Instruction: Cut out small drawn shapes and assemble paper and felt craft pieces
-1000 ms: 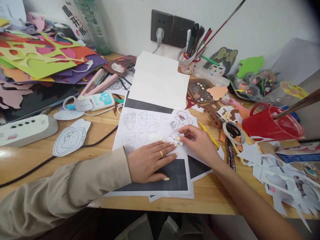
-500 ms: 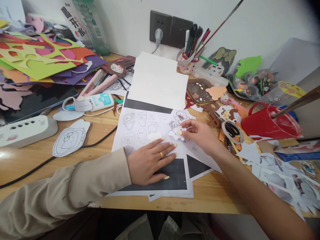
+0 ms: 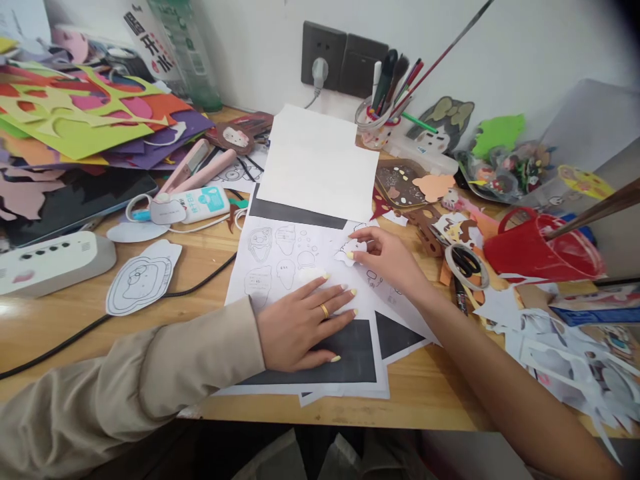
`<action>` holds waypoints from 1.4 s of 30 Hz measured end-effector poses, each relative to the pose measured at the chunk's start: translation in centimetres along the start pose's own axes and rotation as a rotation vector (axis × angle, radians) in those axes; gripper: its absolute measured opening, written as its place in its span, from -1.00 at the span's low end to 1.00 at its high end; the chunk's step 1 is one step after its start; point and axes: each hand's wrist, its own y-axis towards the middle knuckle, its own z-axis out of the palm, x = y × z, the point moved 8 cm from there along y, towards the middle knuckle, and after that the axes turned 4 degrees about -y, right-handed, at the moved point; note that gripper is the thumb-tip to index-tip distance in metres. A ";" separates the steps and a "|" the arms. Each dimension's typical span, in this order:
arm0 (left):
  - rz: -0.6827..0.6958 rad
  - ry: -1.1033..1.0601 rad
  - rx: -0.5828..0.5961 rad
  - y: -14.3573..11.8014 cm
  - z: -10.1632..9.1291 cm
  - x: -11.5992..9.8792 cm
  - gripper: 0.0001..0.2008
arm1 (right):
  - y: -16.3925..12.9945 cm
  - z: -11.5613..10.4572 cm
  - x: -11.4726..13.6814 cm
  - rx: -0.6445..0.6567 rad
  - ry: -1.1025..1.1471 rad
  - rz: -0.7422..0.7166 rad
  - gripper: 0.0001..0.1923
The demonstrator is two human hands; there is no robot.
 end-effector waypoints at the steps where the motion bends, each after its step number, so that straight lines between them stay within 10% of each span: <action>1: -0.006 0.000 -0.005 0.0 0.0 0.0 -0.47 | 0.1 0.1 0.1 0.002 -0.008 -0.009 -0.74; 10: 0.001 -0.184 -0.194 -0.5 -2.1 0.3 -0.61 | -1.2 -1.0 0.1 -0.045 0.088 -0.030 -0.79; 15: -0.462 -0.766 -0.525 -2.1 -4.7 4.8 -0.78 | -4.2 0.0 1.9 0.071 0.198 -0.010 -0.80; 22: -0.663 -1.500 -0.375 -1.8 -1.8 4.7 -0.76 | -6.4 2.3 5.2 0.121 0.086 -0.117 -0.85; 35: -0.730 -1.308 -0.520 -4.3 -3.8 7.9 -0.79 | -5.9 3.6 2.9 0.172 0.157 -0.099 -0.72; 42: -0.817 -1.116 -0.711 -8.8 -8.7 11.1 -0.79 | -5.5 3.4 2.4 0.113 0.098 -0.074 -0.78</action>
